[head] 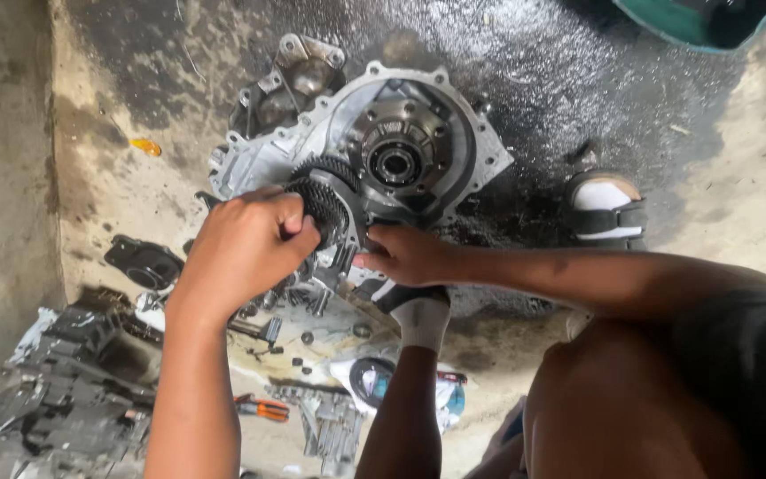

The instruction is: The person assembles a motorcycle engine by inserting a clutch basket and gear shafts into the engine casing. They repeatedly test-fit the components, remove them, and reinsert them while seated on the floor.

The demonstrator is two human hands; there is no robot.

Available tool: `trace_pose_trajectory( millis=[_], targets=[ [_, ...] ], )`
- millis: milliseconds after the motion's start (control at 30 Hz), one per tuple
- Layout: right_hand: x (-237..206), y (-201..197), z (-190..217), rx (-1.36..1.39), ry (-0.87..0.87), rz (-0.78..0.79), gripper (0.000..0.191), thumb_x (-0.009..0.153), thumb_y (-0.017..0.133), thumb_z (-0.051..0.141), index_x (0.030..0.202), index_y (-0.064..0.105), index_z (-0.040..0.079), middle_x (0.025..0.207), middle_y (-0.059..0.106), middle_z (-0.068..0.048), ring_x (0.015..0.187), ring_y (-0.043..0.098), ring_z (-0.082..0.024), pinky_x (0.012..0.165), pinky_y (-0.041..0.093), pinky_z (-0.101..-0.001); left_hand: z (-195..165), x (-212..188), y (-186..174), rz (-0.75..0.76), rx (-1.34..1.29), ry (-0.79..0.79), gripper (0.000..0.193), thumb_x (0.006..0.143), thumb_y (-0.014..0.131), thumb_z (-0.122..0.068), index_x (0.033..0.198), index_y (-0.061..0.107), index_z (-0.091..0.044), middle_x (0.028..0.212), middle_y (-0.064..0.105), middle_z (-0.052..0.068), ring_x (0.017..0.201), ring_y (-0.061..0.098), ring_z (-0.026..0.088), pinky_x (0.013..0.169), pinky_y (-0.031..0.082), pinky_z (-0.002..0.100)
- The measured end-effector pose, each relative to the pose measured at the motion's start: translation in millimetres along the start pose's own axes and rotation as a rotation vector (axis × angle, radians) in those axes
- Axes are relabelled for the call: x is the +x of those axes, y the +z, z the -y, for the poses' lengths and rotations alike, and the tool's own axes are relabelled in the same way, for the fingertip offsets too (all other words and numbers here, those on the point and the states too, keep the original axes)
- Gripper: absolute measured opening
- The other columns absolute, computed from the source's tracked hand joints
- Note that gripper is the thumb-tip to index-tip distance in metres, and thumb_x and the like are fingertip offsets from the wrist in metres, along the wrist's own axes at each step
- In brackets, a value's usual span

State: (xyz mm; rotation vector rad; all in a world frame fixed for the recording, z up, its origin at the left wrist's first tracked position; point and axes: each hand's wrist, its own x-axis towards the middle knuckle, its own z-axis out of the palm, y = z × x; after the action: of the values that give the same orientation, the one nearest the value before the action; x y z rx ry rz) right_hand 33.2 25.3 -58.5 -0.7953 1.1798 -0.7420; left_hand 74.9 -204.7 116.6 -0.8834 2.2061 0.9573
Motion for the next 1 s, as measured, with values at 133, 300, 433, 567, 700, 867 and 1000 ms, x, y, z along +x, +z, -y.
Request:
trace_pose_trajectory(
  millis=[133,300,433,567,700,867,1000],
  targets=[
    [3,-2,-1,-0.014,-0.033,0.002,0.045,0.097,0.067,0.041,0.084,0.055,0.000,0.065,0.062,-0.017,0.056,0.063,-0.029,0.055,0.047,-0.0445,0,3,-1,0.036,-0.025,-0.085,0.029,0.082,0.076,-0.020,0.072,0.058,0.001,0.074,0.064,0.018,0.069,0.061,0.041,0.063,0.047,0.047],
    [0,-2,-5,0.019,-0.041,0.000,0.044,0.098,0.067,0.040,0.084,0.054,0.000,0.066,0.063,-0.017,0.058,0.065,-0.030,0.056,0.048,-0.0454,3,3,2,0.026,-0.045,-0.033,0.025,0.078,0.076,-0.017,0.074,0.059,0.000,0.075,0.066,0.017,0.070,0.063,0.040,0.065,0.049,0.045],
    [-4,0,-5,0.021,-0.137,-0.031,0.044,0.100,0.067,0.039,0.087,0.053,-0.001,0.068,0.063,-0.018,0.059,0.064,-0.031,0.057,0.048,-0.0443,3,-1,5,0.021,-0.050,-0.023,0.022,0.079,0.076,-0.016,0.075,0.061,0.000,0.078,0.068,0.016,0.073,0.066,0.039,0.065,0.050,0.044],
    [1,-1,-5,-0.041,-0.018,0.032,0.048,0.099,0.067,0.041,0.083,0.052,-0.002,0.061,0.059,-0.020,0.054,0.062,-0.033,0.056,0.045,-0.0448,1,1,4,0.006,-0.067,-0.110,0.026,0.077,0.078,-0.017,0.076,0.060,0.002,0.076,0.068,0.016,0.071,0.066,0.037,0.065,0.051,0.042],
    [3,-3,-8,0.009,-0.009,0.050,0.048,0.098,0.068,0.041,0.082,0.054,-0.002,0.063,0.060,-0.021,0.055,0.064,-0.033,0.055,0.045,-0.0454,-2,2,4,0.011,-0.067,-0.081,0.024,0.077,0.078,-0.015,0.076,0.060,0.001,0.077,0.068,0.015,0.068,0.066,0.036,0.064,0.051,0.040],
    [-2,-1,-9,-0.015,-0.165,-0.033,0.046,0.100,0.064,0.041,0.092,0.055,-0.003,0.073,0.066,-0.022,0.069,0.065,-0.039,0.060,0.048,-0.0476,-6,1,7,0.029,-0.002,-0.156,0.027,0.079,0.078,-0.015,0.076,0.059,0.003,0.075,0.065,0.018,0.066,0.063,0.037,0.064,0.051,0.041],
    [-1,-2,-6,-0.115,-0.016,0.044,0.048,0.100,0.061,0.046,0.092,0.056,-0.002,0.074,0.066,-0.023,0.069,0.067,-0.036,0.067,0.051,-0.0465,-2,0,5,0.008,-0.075,-0.123,0.025,0.075,0.078,-0.015,0.076,0.060,0.002,0.076,0.068,0.016,0.068,0.067,0.036,0.064,0.052,0.041]
  ],
)
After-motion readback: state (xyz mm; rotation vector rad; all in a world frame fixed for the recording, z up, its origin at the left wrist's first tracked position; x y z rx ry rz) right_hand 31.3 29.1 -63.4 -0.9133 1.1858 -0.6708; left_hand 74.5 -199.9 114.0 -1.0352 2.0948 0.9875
